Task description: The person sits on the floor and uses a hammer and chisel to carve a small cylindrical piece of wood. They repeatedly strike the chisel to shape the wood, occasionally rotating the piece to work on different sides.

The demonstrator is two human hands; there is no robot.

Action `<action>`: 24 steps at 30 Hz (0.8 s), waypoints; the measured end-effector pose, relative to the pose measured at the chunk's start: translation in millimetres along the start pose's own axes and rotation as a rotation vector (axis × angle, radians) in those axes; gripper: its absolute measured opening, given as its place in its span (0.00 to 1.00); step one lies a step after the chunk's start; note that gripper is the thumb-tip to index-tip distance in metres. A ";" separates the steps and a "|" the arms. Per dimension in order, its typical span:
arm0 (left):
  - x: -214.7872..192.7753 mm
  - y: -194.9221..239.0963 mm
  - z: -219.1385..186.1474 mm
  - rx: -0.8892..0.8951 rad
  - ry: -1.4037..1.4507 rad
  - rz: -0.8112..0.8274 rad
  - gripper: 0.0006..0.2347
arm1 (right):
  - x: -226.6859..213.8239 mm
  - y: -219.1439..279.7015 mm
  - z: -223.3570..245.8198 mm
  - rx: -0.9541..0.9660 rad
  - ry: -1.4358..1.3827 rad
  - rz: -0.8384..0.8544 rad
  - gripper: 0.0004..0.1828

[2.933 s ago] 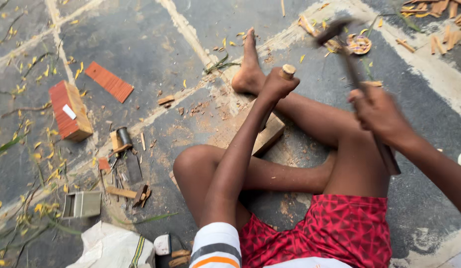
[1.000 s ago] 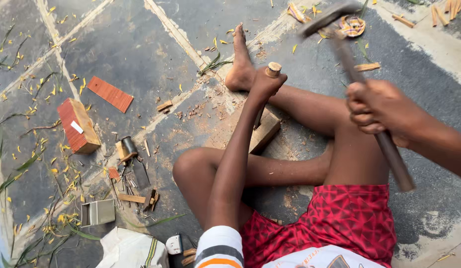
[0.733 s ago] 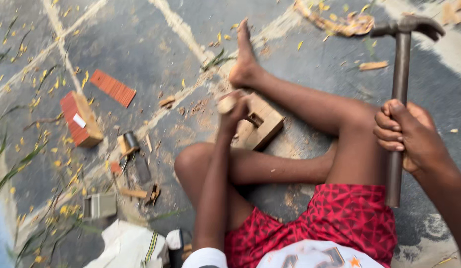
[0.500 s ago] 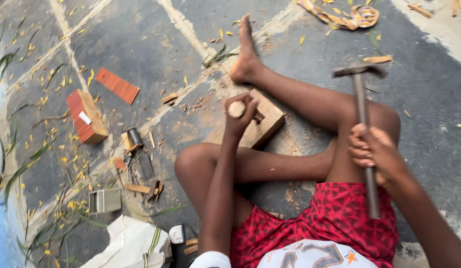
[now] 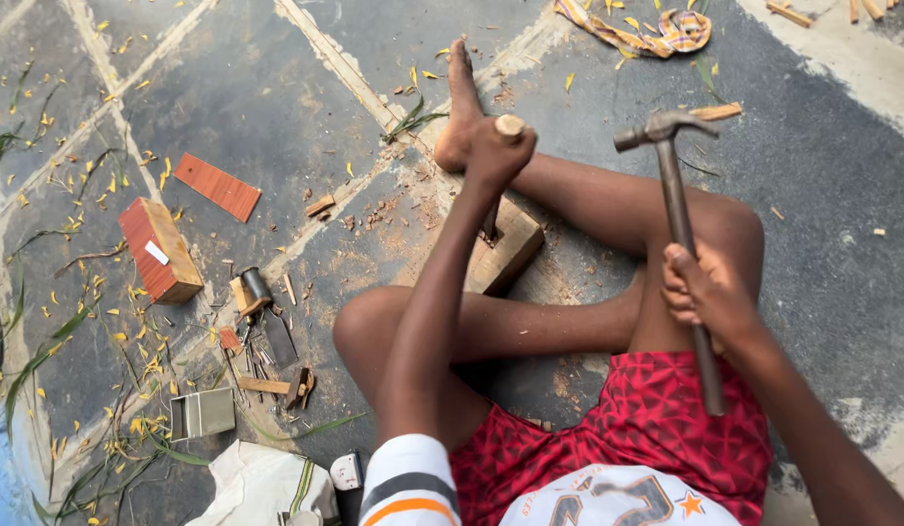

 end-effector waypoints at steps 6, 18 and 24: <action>5.2 -8.1 -6.2 -0.222 0.054 0.104 0.11 | 13.7 -23.9 67.5 -0.218 0.117 0.071 0.15; 12.6 -8.1 1.5 -0.138 0.077 0.115 0.10 | -1.3 -100.5 172.4 -0.282 0.372 0.036 0.20; 16.6 -9.8 14.5 -0.108 0.064 0.133 0.08 | 3.4 -80.3 121.2 -0.254 0.805 0.087 0.12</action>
Point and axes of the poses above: each hand's wrist, its own y-axis away from the middle knuckle, its own x-axis out of the palm, z = x × y, the point moved 2 cm from there along -y, towards the middle knuckle, and after that the axes turned 9 degrees about y, right-handed, at the moved point
